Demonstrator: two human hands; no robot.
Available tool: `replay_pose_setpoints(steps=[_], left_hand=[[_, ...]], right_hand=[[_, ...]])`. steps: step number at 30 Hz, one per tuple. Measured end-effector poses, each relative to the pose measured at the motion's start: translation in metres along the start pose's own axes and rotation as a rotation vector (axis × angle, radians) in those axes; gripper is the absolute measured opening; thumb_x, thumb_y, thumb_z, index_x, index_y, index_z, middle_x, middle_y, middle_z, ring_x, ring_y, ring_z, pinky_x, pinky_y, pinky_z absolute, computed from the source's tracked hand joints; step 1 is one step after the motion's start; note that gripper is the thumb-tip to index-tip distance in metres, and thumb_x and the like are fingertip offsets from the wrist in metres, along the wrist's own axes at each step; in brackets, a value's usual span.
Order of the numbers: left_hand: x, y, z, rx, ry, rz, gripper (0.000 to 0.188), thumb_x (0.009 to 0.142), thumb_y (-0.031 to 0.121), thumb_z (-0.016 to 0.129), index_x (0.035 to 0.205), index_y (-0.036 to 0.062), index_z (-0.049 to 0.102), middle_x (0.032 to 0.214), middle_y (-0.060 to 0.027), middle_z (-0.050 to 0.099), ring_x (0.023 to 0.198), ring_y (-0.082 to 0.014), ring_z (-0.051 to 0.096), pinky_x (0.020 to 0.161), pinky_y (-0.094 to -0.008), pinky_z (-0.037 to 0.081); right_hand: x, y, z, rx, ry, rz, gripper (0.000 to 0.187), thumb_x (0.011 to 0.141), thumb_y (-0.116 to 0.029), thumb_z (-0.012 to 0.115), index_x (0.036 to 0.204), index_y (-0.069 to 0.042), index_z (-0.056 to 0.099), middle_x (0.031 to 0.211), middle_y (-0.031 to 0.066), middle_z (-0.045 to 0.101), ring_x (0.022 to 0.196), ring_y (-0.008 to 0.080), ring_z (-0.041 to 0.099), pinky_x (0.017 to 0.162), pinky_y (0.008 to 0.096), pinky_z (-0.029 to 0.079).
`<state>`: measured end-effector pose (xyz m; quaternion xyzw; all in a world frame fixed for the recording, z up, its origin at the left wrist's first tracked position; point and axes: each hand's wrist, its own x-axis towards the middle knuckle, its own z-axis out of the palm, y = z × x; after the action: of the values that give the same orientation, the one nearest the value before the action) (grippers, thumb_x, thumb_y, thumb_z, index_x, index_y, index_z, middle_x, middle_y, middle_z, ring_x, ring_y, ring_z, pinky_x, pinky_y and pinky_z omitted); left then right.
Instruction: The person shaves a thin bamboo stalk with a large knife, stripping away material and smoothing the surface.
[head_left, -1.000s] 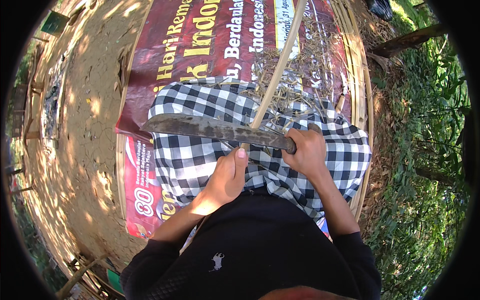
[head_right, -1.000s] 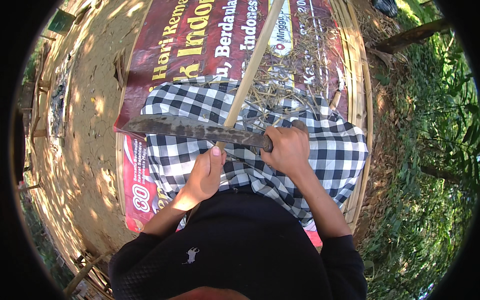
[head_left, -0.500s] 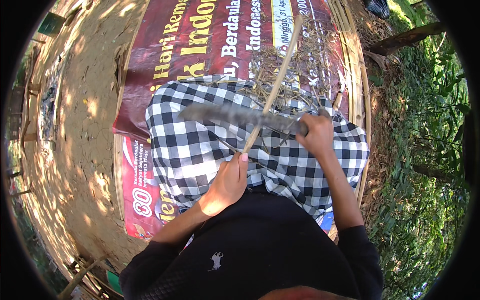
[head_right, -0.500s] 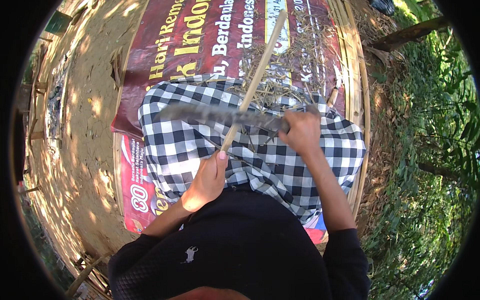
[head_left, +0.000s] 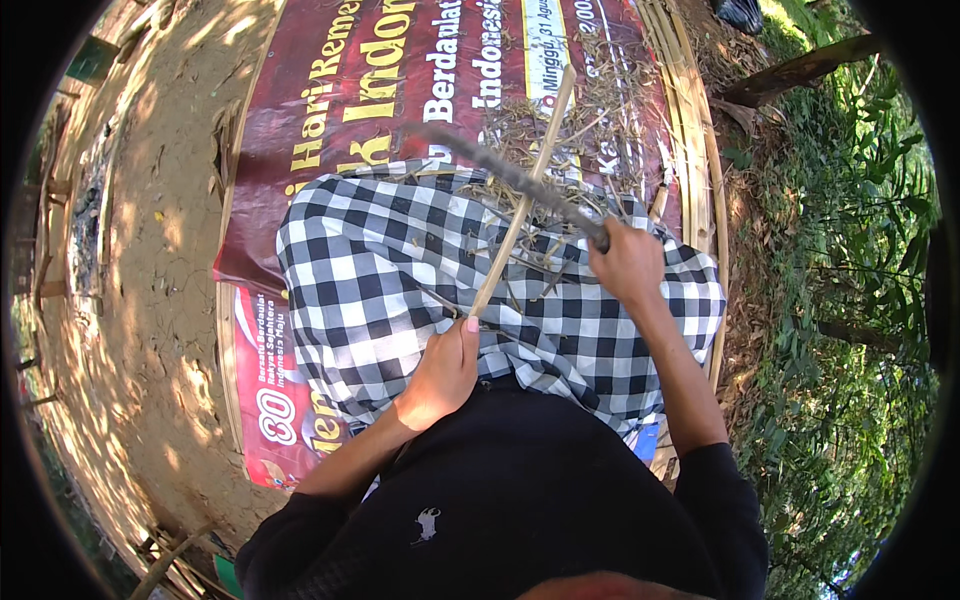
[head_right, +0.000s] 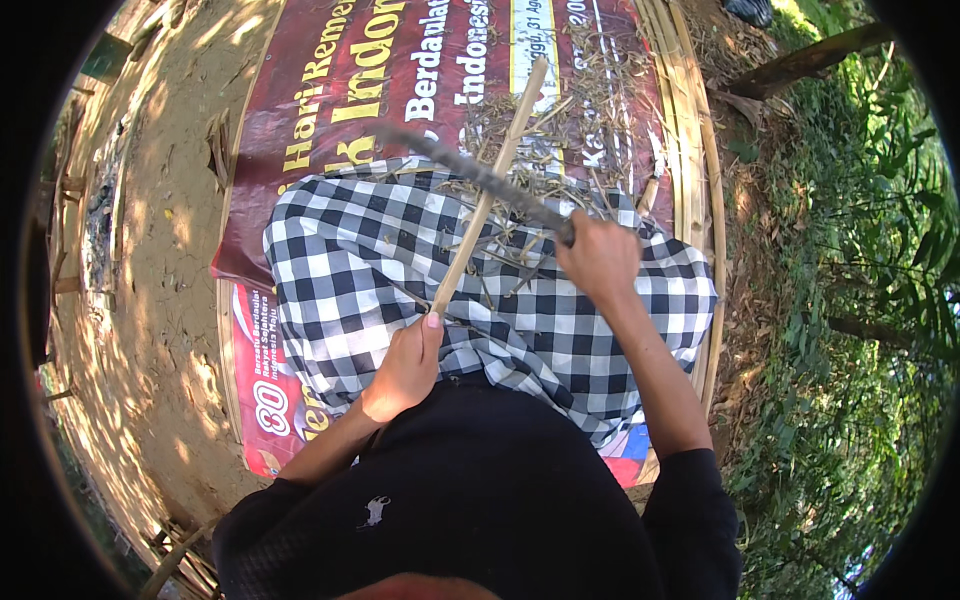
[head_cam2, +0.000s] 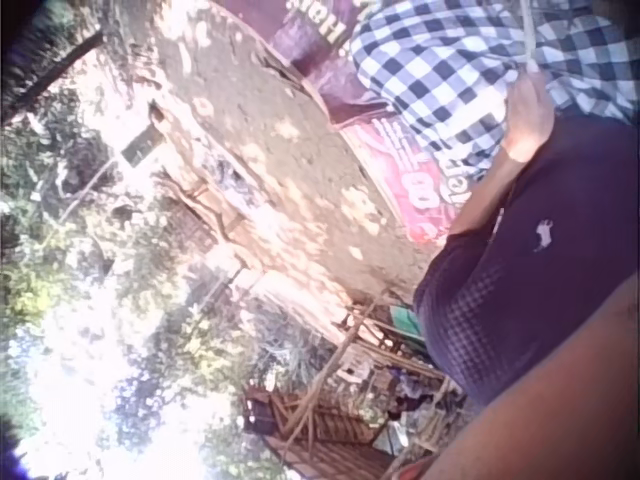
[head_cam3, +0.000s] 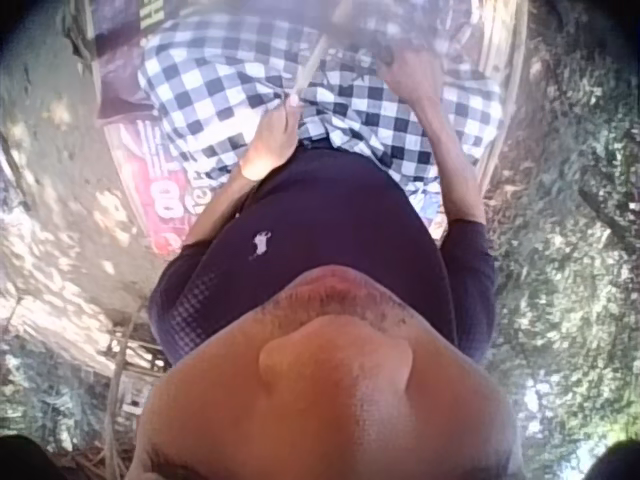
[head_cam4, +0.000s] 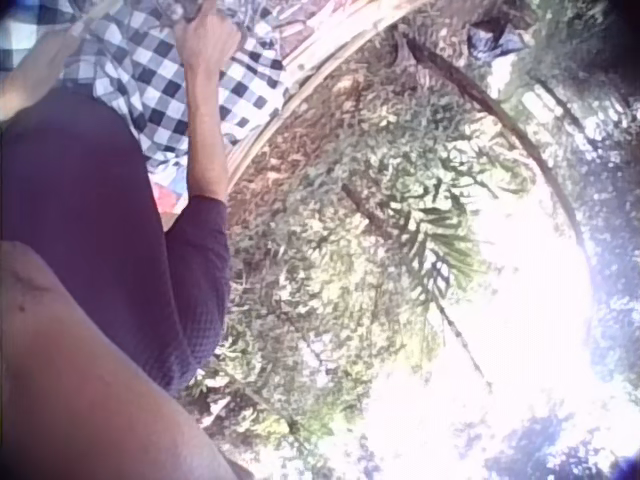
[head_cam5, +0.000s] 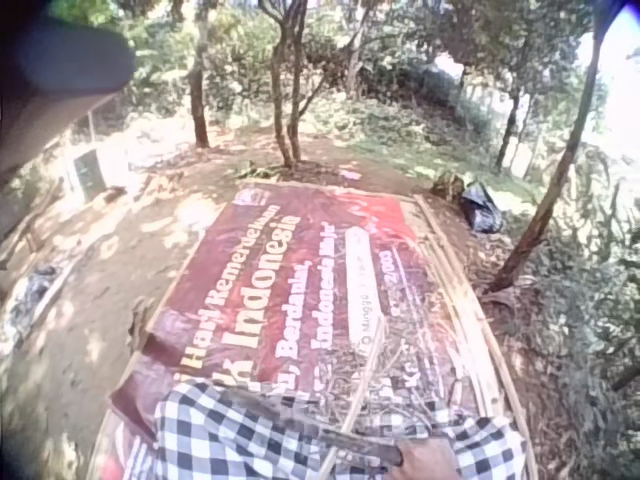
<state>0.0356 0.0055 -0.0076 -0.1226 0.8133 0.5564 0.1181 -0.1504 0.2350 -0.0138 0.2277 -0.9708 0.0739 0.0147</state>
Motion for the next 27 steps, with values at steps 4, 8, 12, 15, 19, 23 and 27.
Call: replay_pose_setpoints(steps=[4,8,12,15,19,23,27], left_hand=[[-0.012,-0.001,0.004,0.016,0.003,0.031,0.043,0.11,0.026,0.032,0.086,-0.0042,0.052,0.063,-0.0226,0.052,0.058,-0.0443,0.049,0.059,-0.0496,0.039],[-0.031,-0.011,0.004,0.034,-0.013,-0.06,0.043,0.11,0.027,0.031,0.089,-0.0033,0.054,0.068,-0.0232,0.055,0.064,-0.0453,0.053,0.062,-0.0496,0.041],[-0.039,0.001,-0.002,0.005,-0.023,-0.133,0.046,0.11,0.03,0.03,0.089,-0.0033,0.054,0.069,-0.023,0.056,0.065,-0.045,0.054,0.064,-0.0489,0.043],[-0.042,-0.001,-0.004,0.026,-0.043,-0.155,0.048,0.11,0.032,0.029,0.089,-0.003,0.054,0.07,-0.0222,0.056,0.065,-0.0435,0.054,0.066,-0.0481,0.043],[-0.043,-0.013,-0.009,0.036,-0.09,-0.125,0.05,0.111,0.033,0.026,0.086,-0.0017,0.052,0.068,-0.0186,0.052,0.065,-0.0371,0.054,0.067,-0.046,0.044],[-0.039,-0.022,-0.012,-0.072,-0.108,-0.082,0.052,0.111,0.038,0.026,0.085,0.001,0.052,0.064,-0.0091,0.047,0.06,-0.0236,0.05,0.061,-0.0373,0.042],[-0.02,-0.013,-0.027,-0.494,-0.257,-0.269,0.059,0.11,0.049,0.021,0.1,0.0015,0.056,0.066,0.0033,0.039,0.045,-0.0046,0.032,0.041,-0.0217,0.03]], right_hand=[[-0.004,0.004,0.002,0.046,0.123,-0.429,0.021,0.074,-0.026,0.074,0.073,-0.009,0.061,0.066,0.0129,0.066,0.06,0.0352,0.067,0.058,0.0499,0.052],[0.03,0.048,0.025,0.029,0.098,0.168,0.02,0.069,-0.024,0.074,0.074,-0.009,0.062,0.063,0.0136,0.065,0.06,0.0376,0.065,0.06,0.0493,0.051],[0.02,0.035,0.019,0.097,0.074,-0.064,0.018,0.071,-0.023,0.072,0.078,-0.007,0.064,0.064,0.0163,0.065,0.062,0.0395,0.066,0.062,0.0515,0.053],[0.026,0.039,0.021,0.07,0.003,-0.122,0.02,0.074,-0.022,0.07,0.085,-0.005,0.069,0.071,0.0189,0.068,0.068,0.0418,0.067,0.068,0.0522,0.055],[0.061,0.048,0.02,-0.005,-0.038,0.321,0.024,0.078,-0.025,0.069,0.09,-0.004,0.072,0.078,0.021,0.071,0.077,0.0427,0.069,0.074,0.0526,0.055],[0.053,0.037,0.003,0.097,0.033,0.44,0.024,0.082,-0.025,0.069,0.092,-0.004,0.073,0.079,0.0218,0.071,0.079,0.0428,0.069,0.074,0.0515,0.055],[0.015,0.017,0.004,0.305,0.084,0.414,0.022,0.083,-0.024,0.069,0.083,-0.002,0.07,0.067,0.0197,0.066,0.068,0.0409,0.066,0.065,0.0484,0.052]])
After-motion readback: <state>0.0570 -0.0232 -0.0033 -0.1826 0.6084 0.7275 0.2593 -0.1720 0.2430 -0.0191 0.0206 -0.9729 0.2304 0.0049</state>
